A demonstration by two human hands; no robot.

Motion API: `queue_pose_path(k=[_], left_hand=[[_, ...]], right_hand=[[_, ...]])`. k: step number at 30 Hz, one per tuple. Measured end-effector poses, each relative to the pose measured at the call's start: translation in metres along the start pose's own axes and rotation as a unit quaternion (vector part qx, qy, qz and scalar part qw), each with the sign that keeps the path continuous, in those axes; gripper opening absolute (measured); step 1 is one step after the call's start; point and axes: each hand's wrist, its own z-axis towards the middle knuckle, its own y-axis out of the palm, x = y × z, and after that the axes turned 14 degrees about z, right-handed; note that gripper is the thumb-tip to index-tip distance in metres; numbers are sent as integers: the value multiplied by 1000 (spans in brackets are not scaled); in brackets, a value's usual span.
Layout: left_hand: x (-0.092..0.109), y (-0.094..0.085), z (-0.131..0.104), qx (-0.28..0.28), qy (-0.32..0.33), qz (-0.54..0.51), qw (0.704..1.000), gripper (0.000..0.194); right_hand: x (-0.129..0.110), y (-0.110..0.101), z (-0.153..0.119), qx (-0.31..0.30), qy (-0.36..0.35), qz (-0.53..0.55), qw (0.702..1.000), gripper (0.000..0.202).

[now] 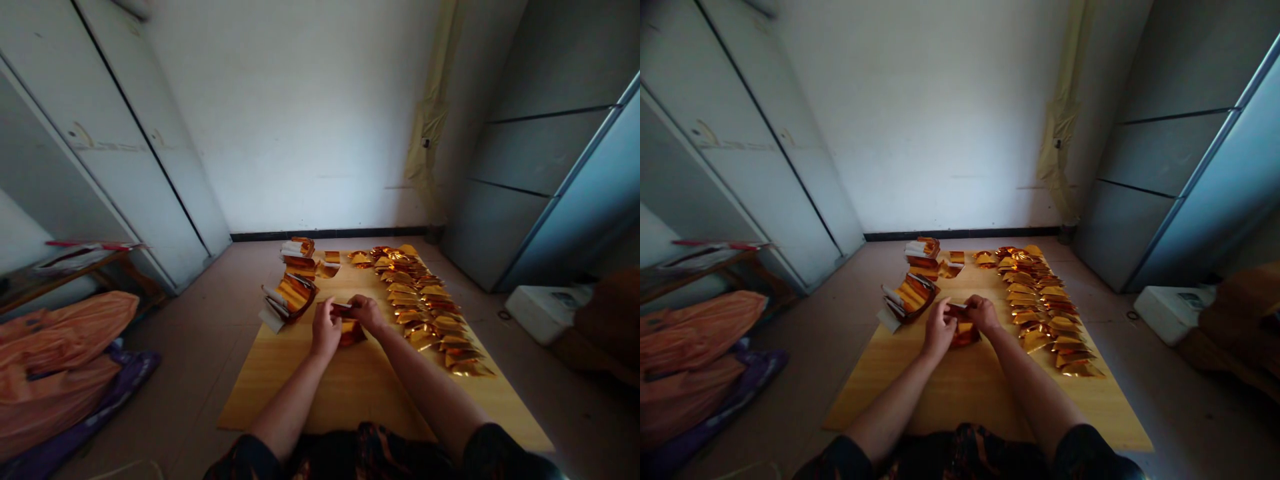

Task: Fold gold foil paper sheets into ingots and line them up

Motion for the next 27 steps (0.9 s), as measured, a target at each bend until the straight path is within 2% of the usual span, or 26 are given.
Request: queue_pose_path(k=[2, 5, 6, 8, 9, 12, 15, 17, 19, 21, 23, 27], left_hand=[[-4, -6, 10, 50, -66, 17, 996, 60], [-9, -18, 29, 98, -59, 49, 992, 59], [-9, -22, 35, 97, -50, 40, 993, 49], [-8, -27, 45, 46, -44, -6, 998, 21], [-6, -30, 49, 22, -53, -37, 998, 15], [2, -35, 52, 1, -7, -85, 996, 13], [7, -39, 47, 23, 75, -62, 995, 12], [5, -39, 40, 14, 113, -18, 993, 12], [-3, -37, 32, -27, 153, 20, 988, 15], [-13, -32, 24, -88, 192, 59, 976, 22], [-23, -28, 15, -134, 211, 107, 962, 31], [-34, -23, -1, -175, 262, 161, 936, 50]], right_hand=[[-4, -2, 0, 10, -18, 4, 1000, 14], [-14, -6, 0, 28, -59, -15, 998, 19], [-17, -7, 0, 33, -65, -28, 997, 20], [-24, -9, 2, 41, -61, -50, 996, 19], [-27, -9, 3, 45, -55, -54, 996, 19], [-34, -9, 5, 66, -72, -34, 995, 24], [-32, -10, 3, 81, -153, -26, 985, 27], [-25, -13, -1, 60, -202, -56, 976, 25], [-14, -18, -8, 17, -225, -102, 969, 26], [-3, -23, -16, -17, -220, -161, 962, 27], [4, -27, -25, -81, -207, -240, 945, 25], [3, -31, -36, -165, -204, -351, 899, 22]])
